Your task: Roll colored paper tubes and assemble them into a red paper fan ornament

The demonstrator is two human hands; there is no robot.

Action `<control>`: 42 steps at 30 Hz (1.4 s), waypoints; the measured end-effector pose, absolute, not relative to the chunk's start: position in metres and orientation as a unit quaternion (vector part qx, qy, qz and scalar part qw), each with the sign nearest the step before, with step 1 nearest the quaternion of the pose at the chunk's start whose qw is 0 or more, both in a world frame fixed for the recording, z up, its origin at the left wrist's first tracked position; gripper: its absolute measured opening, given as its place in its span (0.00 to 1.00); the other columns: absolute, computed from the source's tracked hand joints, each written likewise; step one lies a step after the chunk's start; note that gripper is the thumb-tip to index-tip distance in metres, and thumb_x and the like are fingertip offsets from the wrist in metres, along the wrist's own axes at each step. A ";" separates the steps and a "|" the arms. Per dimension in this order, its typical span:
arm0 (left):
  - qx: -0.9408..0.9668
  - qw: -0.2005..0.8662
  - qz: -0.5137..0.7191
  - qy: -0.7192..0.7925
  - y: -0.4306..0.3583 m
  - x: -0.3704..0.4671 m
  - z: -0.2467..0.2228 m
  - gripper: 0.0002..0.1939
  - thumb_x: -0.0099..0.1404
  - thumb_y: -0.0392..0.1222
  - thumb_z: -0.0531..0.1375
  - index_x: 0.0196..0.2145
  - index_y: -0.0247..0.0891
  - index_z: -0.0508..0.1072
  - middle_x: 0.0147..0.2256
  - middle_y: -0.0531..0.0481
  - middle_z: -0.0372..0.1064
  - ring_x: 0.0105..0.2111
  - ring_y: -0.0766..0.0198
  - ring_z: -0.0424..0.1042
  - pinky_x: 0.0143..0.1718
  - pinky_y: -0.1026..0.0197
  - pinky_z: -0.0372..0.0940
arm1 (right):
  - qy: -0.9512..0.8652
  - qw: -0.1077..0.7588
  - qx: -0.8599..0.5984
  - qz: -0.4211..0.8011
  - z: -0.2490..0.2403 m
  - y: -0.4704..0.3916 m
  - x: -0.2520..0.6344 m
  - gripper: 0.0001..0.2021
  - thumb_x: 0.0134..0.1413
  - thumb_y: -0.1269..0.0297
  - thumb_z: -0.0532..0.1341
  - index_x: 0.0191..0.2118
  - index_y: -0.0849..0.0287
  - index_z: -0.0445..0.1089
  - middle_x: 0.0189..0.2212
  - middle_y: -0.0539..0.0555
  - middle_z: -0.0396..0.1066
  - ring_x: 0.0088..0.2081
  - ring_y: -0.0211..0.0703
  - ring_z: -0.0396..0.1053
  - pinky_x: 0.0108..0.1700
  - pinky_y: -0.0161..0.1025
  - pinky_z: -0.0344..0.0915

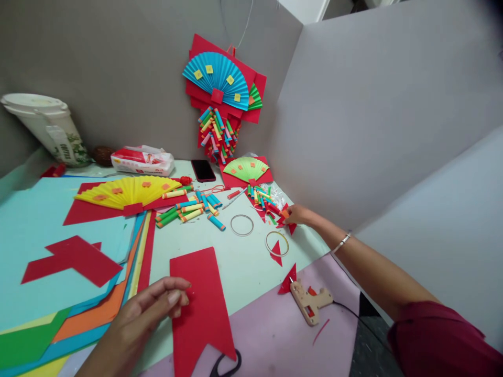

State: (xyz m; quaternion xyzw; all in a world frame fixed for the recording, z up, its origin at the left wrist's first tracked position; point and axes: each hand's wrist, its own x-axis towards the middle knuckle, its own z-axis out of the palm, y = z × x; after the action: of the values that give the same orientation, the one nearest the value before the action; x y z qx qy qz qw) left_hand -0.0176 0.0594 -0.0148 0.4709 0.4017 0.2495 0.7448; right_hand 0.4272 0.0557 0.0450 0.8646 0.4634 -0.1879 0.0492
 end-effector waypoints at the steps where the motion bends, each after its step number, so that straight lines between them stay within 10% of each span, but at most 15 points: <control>1: 0.471 0.744 0.250 0.403 0.059 -0.017 -0.015 0.15 0.55 0.53 0.67 0.37 0.41 0.80 0.32 0.48 0.74 0.34 0.59 0.70 0.36 0.64 0.67 | 0.462 0.052 0.867 -0.181 0.049 0.054 0.432 0.12 0.63 0.56 0.59 0.42 0.62 0.71 0.38 0.53 0.72 0.35 0.40 0.71 0.37 0.40 0.70; 9: 0.469 0.740 0.248 0.413 0.056 -0.015 -0.012 0.16 0.55 0.52 0.67 0.36 0.40 0.80 0.33 0.46 0.75 0.35 0.57 0.71 0.37 0.62 0.67 | 0.491 0.059 0.858 -0.137 0.060 0.045 0.436 0.10 0.53 0.61 0.64 0.40 0.59 0.75 0.32 0.52 0.75 0.34 0.44 0.72 0.31 0.34 0.61; 22: 0.495 0.733 0.240 0.399 0.059 -0.018 -0.018 0.16 0.58 0.54 0.65 0.38 0.40 0.79 0.33 0.47 0.74 0.35 0.58 0.70 0.37 0.62 0.66 | 0.654 0.105 0.746 -0.066 0.044 0.088 0.367 0.26 0.55 0.57 0.64 0.58 0.58 0.64 0.55 0.63 0.65 0.49 0.52 0.69 0.44 0.37 0.64; 42: 0.494 0.737 0.246 0.390 0.058 -0.020 -0.016 0.14 0.59 0.53 0.64 0.38 0.42 0.79 0.32 0.48 0.73 0.34 0.59 0.69 0.37 0.62 0.64 | 0.645 0.285 0.700 -0.117 0.048 0.132 0.348 0.15 0.63 0.60 0.60 0.52 0.61 0.68 0.50 0.57 0.70 0.46 0.47 0.71 0.46 0.49 0.71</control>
State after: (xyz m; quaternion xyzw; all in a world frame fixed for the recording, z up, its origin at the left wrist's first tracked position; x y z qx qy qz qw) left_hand -0.0198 0.0579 -0.0157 0.4941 0.3895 0.2457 0.7374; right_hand 0.3475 0.1316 0.0484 0.6997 0.6446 -0.1171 0.2848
